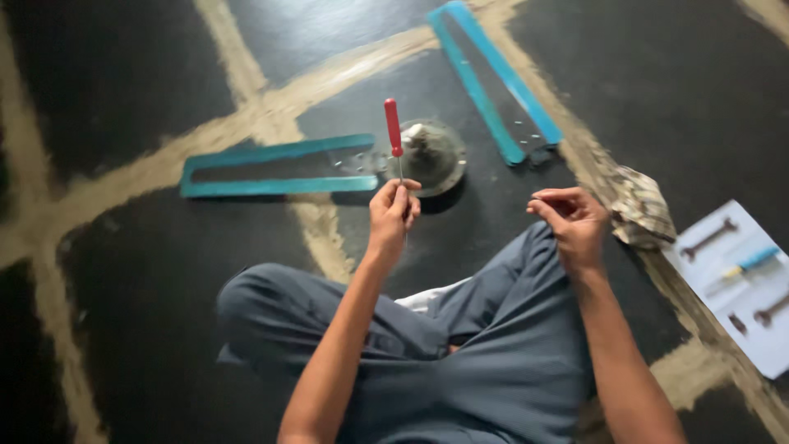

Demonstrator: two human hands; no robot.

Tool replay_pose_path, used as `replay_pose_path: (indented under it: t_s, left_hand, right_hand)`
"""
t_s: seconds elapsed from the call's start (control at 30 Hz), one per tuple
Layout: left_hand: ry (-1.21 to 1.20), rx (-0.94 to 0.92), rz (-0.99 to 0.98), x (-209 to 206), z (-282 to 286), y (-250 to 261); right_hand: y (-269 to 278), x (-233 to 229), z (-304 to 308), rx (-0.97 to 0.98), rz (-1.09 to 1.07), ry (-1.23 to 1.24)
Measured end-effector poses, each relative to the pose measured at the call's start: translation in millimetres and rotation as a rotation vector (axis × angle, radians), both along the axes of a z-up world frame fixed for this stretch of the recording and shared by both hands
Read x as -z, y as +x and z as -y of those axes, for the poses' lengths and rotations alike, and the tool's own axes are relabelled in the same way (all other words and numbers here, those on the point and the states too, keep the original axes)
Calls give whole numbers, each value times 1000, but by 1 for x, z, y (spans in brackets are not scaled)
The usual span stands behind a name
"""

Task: The person sits on the floor and attaches three teal fan blades to a central motor housing using a screwdriver. They align each blade, insert screws, and tighten them sequentially.

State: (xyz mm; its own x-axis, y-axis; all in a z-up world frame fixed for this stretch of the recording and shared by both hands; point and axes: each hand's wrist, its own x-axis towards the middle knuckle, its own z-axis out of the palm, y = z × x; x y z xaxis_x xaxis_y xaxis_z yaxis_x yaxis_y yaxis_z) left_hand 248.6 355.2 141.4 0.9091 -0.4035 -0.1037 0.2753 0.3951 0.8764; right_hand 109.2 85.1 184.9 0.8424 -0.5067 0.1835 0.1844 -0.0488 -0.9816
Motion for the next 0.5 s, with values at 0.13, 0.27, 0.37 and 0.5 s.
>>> replay_pose_path:
  t_s: [0.13,0.27,0.37,0.5]
  left_hand:
    - [1,-87,-43,17,-45,31]
    - [22,-203,-77,43,-64,54]
    - [28,-289,-127,60,-63,59]
    - [43,-387,-96,84,-55,66]
  right_hand:
    - [49,23,-52,-151,-74,15]
    - [89,53,-82,-293,-84,122]
    - [116,65,-98,-358,-127,185]
    - [152,77,-112,-368,-172,77]
